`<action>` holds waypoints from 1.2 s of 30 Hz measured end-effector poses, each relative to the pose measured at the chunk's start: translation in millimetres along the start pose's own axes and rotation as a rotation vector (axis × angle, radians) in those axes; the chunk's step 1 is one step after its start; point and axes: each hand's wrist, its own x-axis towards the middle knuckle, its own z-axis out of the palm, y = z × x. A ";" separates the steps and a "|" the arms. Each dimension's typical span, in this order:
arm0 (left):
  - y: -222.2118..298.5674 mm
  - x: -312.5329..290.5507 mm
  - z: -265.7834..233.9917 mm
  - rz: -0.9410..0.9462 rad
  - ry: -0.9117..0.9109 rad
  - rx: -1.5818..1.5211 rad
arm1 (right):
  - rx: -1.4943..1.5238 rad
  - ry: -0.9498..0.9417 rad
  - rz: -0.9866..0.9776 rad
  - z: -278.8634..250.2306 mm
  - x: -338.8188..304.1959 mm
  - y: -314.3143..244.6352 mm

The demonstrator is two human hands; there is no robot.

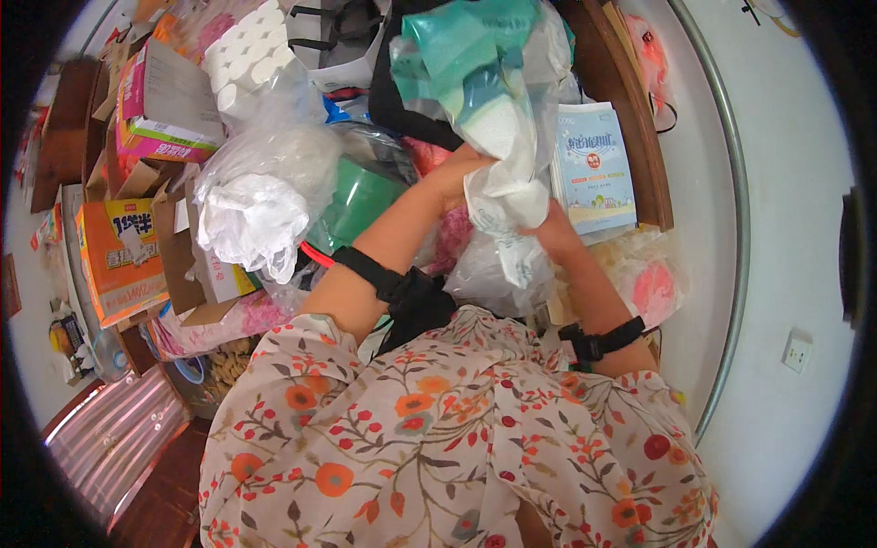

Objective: Sorting and organizing various household items, plastic bags, and containers on a cluttered surface.

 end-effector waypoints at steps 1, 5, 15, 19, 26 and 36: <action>-23.1 6.0 -26.8 0.040 0.156 -0.105 | -0.191 -0.070 0.025 14.7 1.1 -11.2; -20.0 14.6 -14.7 0.274 0.474 -0.026 | -0.523 -0.169 -0.189 12.4 4.8 -5.2; 26.9 -43.5 -39.7 0.393 0.788 0.115 | -0.769 0.325 0.001 -99.5 11.1 191.9; 25.9 -69.5 -59.4 0.368 0.807 0.221 | -1.159 0.534 0.146 -55.8 2.1 183.5; 27.6 -79.2 -66.0 0.352 0.823 0.431 | -0.879 0.560 0.002 -60.6 11.9 163.8; 16.8 -65.1 -46.4 0.377 0.765 0.294 | -0.107 0.242 -0.499 14.0 -7.7 -65.3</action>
